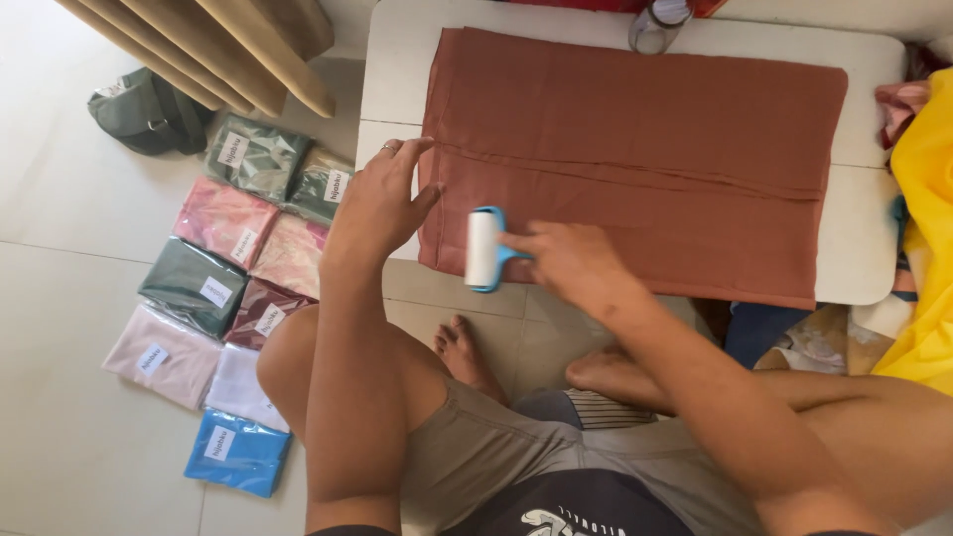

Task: Using a lint roller to clean a piece of brown fabric and then folding it.

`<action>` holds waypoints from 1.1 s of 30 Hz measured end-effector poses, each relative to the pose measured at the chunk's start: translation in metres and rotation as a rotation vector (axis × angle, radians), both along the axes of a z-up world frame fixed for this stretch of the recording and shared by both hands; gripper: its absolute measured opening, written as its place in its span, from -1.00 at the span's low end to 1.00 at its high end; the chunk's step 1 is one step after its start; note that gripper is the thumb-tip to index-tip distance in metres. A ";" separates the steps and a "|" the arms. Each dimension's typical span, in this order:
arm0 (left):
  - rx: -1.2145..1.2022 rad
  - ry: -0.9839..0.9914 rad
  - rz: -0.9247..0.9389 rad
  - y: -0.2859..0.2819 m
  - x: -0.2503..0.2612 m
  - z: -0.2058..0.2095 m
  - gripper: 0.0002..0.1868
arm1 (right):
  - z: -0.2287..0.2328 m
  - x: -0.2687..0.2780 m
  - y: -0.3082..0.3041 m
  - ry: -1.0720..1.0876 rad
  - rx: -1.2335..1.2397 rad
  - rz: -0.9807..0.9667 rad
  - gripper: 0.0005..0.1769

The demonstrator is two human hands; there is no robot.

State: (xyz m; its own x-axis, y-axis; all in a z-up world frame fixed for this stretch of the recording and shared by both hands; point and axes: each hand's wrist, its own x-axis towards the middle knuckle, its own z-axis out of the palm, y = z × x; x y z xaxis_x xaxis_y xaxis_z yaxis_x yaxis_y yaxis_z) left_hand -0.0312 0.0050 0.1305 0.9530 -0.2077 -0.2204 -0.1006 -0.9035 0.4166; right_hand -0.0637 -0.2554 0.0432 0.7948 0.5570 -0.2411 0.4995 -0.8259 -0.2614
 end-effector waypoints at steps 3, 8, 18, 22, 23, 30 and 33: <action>-0.020 -0.030 0.007 -0.007 0.000 -0.007 -0.52 | -0.011 0.006 0.051 0.035 0.162 -0.008 -0.54; -0.032 -0.377 -0.227 -0.015 -0.009 -0.061 -0.41 | -0.014 0.007 0.047 0.123 0.159 -0.055 -0.56; -0.012 0.167 -0.183 -0.071 0.007 -0.099 -0.49 | -0.033 -0.005 -0.088 0.139 0.390 -0.114 -0.56; -0.007 0.193 -0.246 -0.087 0.003 -0.112 -0.44 | -0.024 -0.017 -0.176 0.103 0.367 -0.220 -0.53; -0.002 0.209 -0.264 -0.089 0.003 -0.115 -0.42 | -0.021 -0.020 -0.198 0.090 0.358 -0.260 -0.52; 0.043 0.268 -0.334 -0.094 0.004 -0.131 -0.30 | -0.002 -0.043 -0.342 0.009 0.333 -0.437 -0.46; 0.069 0.267 -0.361 -0.093 -0.003 -0.129 -0.25 | 0.010 -0.054 -0.380 -0.047 0.333 -0.505 -0.43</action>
